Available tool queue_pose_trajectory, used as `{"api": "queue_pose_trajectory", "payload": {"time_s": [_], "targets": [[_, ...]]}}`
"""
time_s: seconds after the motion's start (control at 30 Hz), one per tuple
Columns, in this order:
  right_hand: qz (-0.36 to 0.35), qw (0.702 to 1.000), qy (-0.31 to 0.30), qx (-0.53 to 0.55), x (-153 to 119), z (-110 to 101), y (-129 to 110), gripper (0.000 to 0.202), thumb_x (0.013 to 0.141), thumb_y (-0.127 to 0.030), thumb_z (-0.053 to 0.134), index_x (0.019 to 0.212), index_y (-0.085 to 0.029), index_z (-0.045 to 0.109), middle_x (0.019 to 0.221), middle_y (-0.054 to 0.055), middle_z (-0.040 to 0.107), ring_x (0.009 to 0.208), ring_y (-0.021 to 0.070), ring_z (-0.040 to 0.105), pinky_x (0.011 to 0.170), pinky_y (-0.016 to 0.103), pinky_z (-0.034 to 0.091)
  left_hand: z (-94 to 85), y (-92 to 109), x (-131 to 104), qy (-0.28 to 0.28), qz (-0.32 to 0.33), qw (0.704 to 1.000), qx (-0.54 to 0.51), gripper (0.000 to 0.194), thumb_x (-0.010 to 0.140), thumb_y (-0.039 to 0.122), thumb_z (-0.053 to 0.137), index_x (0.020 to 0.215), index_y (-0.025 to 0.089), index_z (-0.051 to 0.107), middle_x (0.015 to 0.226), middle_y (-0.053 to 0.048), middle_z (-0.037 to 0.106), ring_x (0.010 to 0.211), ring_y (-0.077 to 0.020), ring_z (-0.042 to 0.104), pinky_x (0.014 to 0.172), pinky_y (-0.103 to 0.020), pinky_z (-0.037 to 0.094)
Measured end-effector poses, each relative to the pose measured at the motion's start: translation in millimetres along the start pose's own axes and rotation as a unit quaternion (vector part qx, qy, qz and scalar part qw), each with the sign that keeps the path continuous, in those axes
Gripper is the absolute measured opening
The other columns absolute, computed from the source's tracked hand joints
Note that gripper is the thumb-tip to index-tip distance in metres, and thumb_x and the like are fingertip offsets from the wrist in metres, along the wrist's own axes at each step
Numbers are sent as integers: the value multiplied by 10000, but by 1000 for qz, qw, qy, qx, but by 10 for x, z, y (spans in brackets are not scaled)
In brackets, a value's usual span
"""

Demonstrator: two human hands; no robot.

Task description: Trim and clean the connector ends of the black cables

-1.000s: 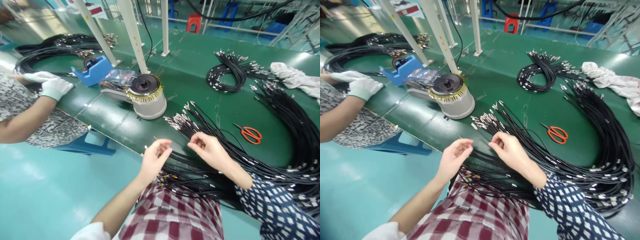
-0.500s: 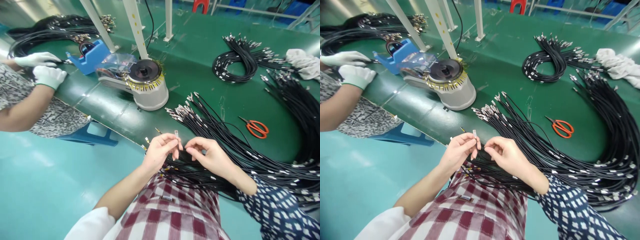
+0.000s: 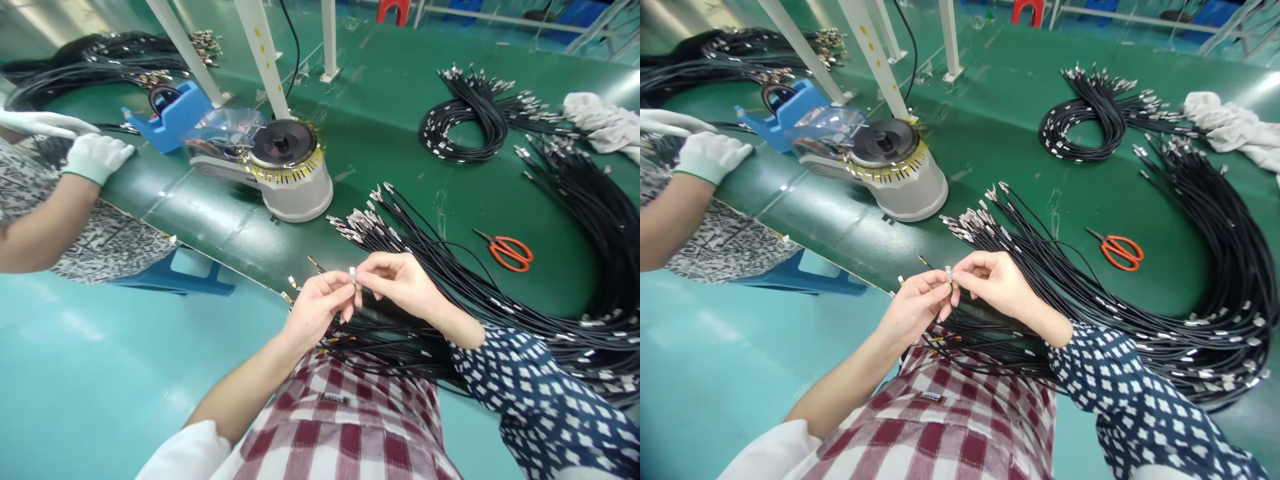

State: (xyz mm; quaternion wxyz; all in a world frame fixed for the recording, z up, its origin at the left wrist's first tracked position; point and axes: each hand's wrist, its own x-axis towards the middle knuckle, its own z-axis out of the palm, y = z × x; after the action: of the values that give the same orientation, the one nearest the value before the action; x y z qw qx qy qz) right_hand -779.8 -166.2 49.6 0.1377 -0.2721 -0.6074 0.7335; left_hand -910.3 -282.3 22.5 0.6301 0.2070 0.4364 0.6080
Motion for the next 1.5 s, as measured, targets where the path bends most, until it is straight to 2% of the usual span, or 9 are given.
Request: {"api": "queue_pose_trajectory", "payload": {"time_s": [0.37,0.73,0.83,0.9,1.0,1.07,1.17,1.37,1.5], "targets": [[6,992,-49,113,68,-27,238,186,791,-335,739,781,-154,695,606,-3,659,499,74,406,502,229,303,-40,-18,16,-11,-17,1000,-18,238,782,320,763,819,104,670,658,-27,643,451,-57,495,438,-172,356],[44,986,-2,159,86,78,234,158,793,-321,634,731,-183,590,573,-25,568,478,94,448,480,232,320,-15,-22,34,-9,-31,999,-37,209,801,291,753,800,116,639,659,-17,636,442,-45,490,437,-162,339],[16,988,59,140,45,-171,126,169,769,-297,564,638,-204,511,588,-30,500,459,100,429,449,246,312,-13,0,8,-16,-27,998,-59,173,849,297,707,900,137,664,701,-23,648,481,-56,520,466,-166,367],[-41,990,136,20,-54,-575,44,231,796,-314,537,594,-209,496,582,-14,484,495,117,451,468,259,340,-15,28,-18,-20,-14,998,-62,230,880,339,671,993,139,691,732,-36,656,522,-76,564,500,-183,414],[-52,901,329,-279,-329,-1394,4,300,870,-483,514,721,-230,573,714,45,612,628,181,569,605,331,452,-17,64,-43,-24,9,998,-59,273,887,376,657,1015,142,716,756,-50,677,541,-105,617,524,-211,472],[9,803,368,-468,-562,-1893,66,296,822,-535,571,784,-246,626,808,98,668,737,254,610,703,422,454,-16,66,-38,-27,13,998,-51,238,866,366,683,905,136,730,724,-45,680,502,-106,620,486,-205,471],[20,743,391,-543,-875,-2337,282,344,784,-583,568,791,-245,631,842,116,624,833,339,610,763,532,446,-3,41,-7,-22,8,999,-30,239,836,352,715,792,118,720,666,-36,672,427,-98,595,397,-179,426],[-35,625,378,-682,-1083,-2385,574,319,907,-500,438,986,-271,645,1021,135,601,975,399,613,746,590,490,75,35,28,14,17,1000,18,312,823,406,713,788,97,691,638,-50,681,388,-126,601,351,-197,438],[-30,628,372,-683,-932,-2162,326,242,884,-431,536,994,-261,670,1077,167,636,978,422,621,742,623,483,83,26,48,28,11,999,34,356,822,441,706,749,96,658,606,-42,666,384,-133,604,358,-212,471]]}}
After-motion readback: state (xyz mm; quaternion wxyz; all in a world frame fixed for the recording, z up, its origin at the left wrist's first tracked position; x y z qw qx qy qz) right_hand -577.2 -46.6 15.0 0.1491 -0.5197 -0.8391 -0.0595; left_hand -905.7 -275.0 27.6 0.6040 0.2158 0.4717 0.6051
